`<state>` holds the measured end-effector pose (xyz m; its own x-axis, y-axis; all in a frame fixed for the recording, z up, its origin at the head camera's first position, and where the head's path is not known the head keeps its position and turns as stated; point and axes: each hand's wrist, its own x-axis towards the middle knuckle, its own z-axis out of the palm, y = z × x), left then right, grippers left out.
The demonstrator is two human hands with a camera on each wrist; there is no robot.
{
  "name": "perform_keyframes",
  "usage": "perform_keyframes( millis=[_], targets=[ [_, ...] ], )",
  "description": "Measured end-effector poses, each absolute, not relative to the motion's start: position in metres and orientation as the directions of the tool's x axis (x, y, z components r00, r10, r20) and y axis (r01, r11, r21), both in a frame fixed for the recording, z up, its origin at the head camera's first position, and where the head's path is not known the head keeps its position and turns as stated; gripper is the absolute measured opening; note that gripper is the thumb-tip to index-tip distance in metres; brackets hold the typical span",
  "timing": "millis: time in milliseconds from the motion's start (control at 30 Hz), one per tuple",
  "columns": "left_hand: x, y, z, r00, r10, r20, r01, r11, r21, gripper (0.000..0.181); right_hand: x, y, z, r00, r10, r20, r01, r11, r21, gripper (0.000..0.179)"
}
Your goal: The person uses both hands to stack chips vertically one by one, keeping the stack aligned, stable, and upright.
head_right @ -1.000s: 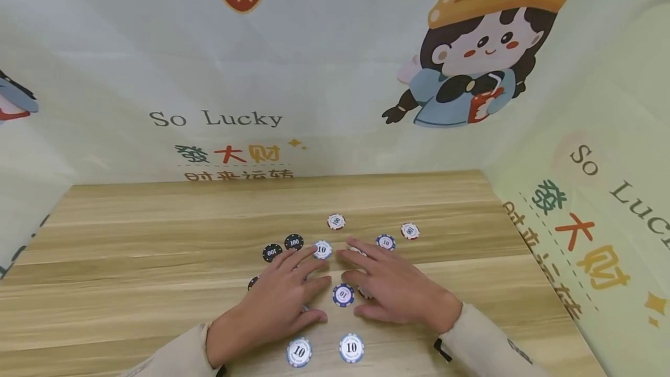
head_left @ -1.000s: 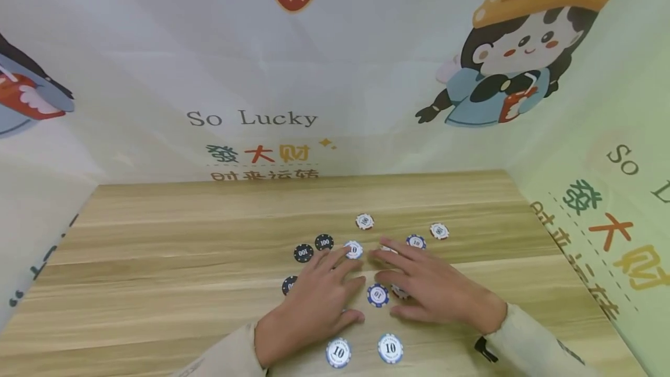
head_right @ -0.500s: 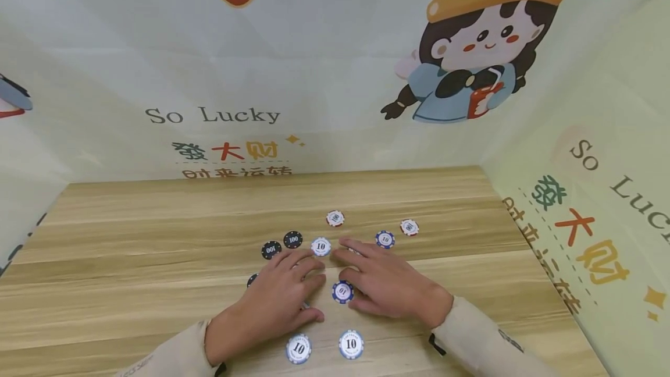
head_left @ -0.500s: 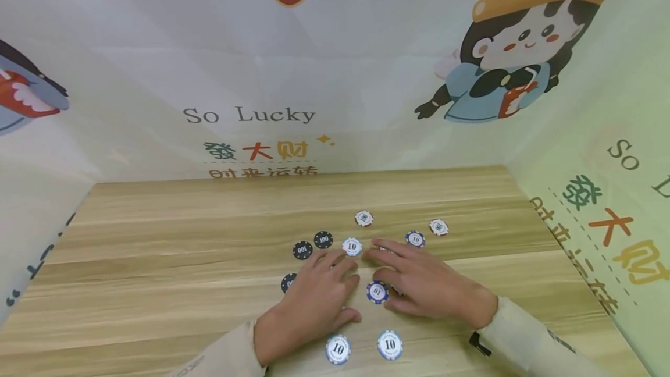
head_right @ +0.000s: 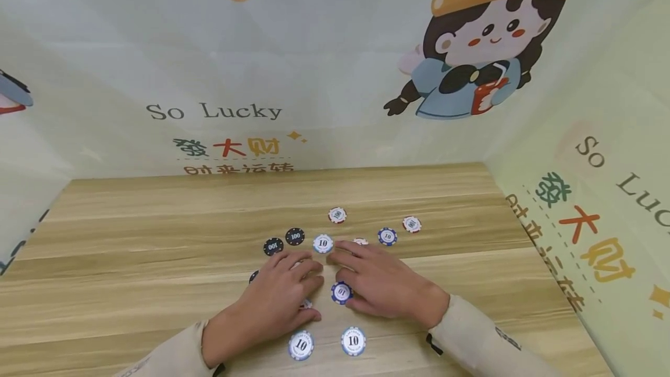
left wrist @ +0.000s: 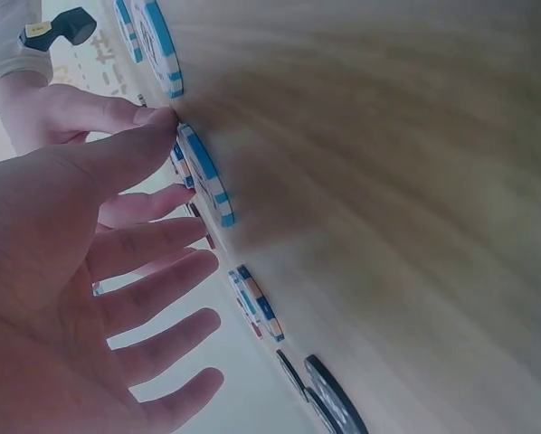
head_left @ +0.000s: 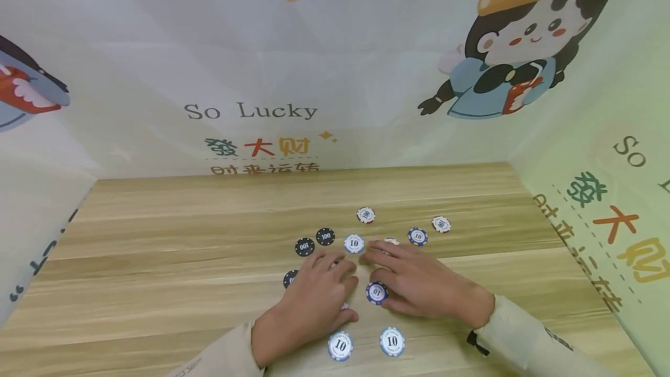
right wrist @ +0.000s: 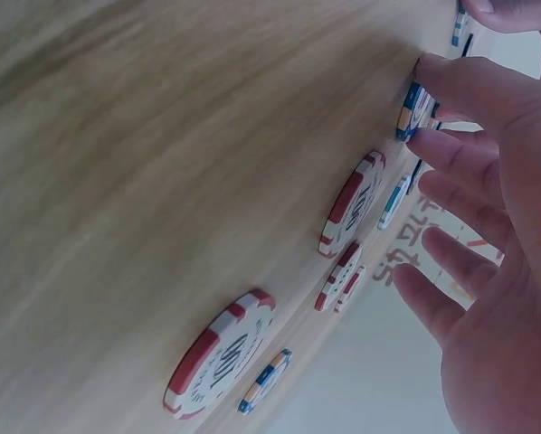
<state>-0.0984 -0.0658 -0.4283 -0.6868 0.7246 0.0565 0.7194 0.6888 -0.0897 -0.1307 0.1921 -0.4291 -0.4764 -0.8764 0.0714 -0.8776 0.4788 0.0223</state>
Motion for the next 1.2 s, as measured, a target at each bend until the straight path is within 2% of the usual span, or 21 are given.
perform_keyframes(
  millis=[400, 867, 1200],
  targets=[
    [-0.092, -0.079, -0.431, -0.704, 0.703, 0.103, 0.702, 0.710, -0.047, 0.046, -0.131, 0.187, -0.429, -0.441, -0.893, 0.089, -0.896, 0.444, 0.020, 0.034],
    [-0.090, -0.093, -0.434, -0.706, 0.691, 0.155, 0.692, 0.720, -0.055, 0.029, -0.129, 0.179, -0.429, -0.413, -0.905, 0.103, -0.908, 0.417, 0.029, 0.037],
    [-0.087, -0.087, -0.431, -0.696, 0.706, 0.129, 0.708, 0.705, -0.041, 0.035, -0.128, 0.172, -0.431, -0.396, -0.910, 0.120, -0.916, 0.401, 0.020, 0.037]
  ],
)
